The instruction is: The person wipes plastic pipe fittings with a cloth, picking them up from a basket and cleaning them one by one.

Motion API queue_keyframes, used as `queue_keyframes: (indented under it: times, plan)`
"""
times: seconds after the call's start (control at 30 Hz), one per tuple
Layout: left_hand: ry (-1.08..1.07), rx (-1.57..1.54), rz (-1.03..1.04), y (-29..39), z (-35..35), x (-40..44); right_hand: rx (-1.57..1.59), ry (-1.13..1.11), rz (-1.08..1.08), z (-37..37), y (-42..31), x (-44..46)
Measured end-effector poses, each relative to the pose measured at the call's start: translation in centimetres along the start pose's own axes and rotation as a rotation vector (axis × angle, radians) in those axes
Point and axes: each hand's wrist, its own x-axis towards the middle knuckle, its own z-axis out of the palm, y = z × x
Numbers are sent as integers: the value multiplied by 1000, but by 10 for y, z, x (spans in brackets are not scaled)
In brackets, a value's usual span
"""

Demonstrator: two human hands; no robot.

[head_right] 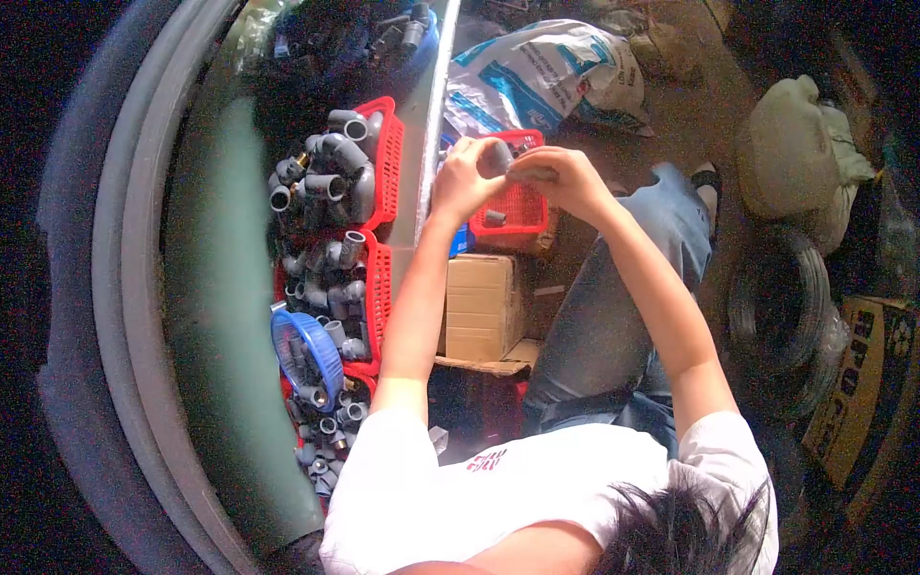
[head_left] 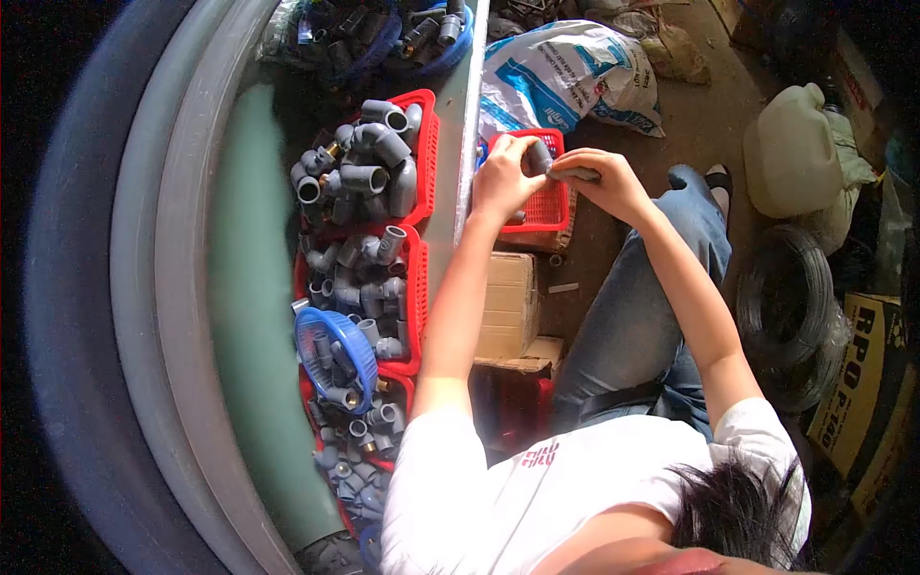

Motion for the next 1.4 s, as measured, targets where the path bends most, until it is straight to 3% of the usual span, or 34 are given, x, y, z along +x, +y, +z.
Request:
queue_keyframes:
  times: [0.1,0.2,0.33,0.43,0.47,0.63,0.7,0.8,0.93,1.1,1.2,1.33,1.4]
  plan:
    - [-103,-56,74,8,2,-3,-5,167,20,-1,4,4]
    - [-65,4,53,12,4,-1,121,145,42,-2,7,4]
    - [-3,87,-38,8,-3,0,2,-20,75,0,3,-3]
    - [-112,-30,93,7,4,-3,102,154,76,1,14,-2]
    - [-86,-29,96,7,7,-2,-12,227,51,0,17,0]
    - [-2,-63,15,4,4,2,331,41,344,-5,8,-2]
    - [28,-77,10,8,1,4,429,94,313,-5,14,-1]
    - [-129,-325,-168,29,-5,3,436,219,337,-9,19,1]
    - [6,-503,-66,21,18,5,490,278,357,-11,13,0]
    - [-72,-762,-93,20,6,8,578,224,357,-16,4,0]
    - [-182,-752,-77,22,8,2,543,261,370,-16,10,1]
    - [-54,-780,-88,7,14,9,584,200,374,-15,8,-1]
    - [-92,-801,-77,7,9,7,605,213,361,-14,9,0]
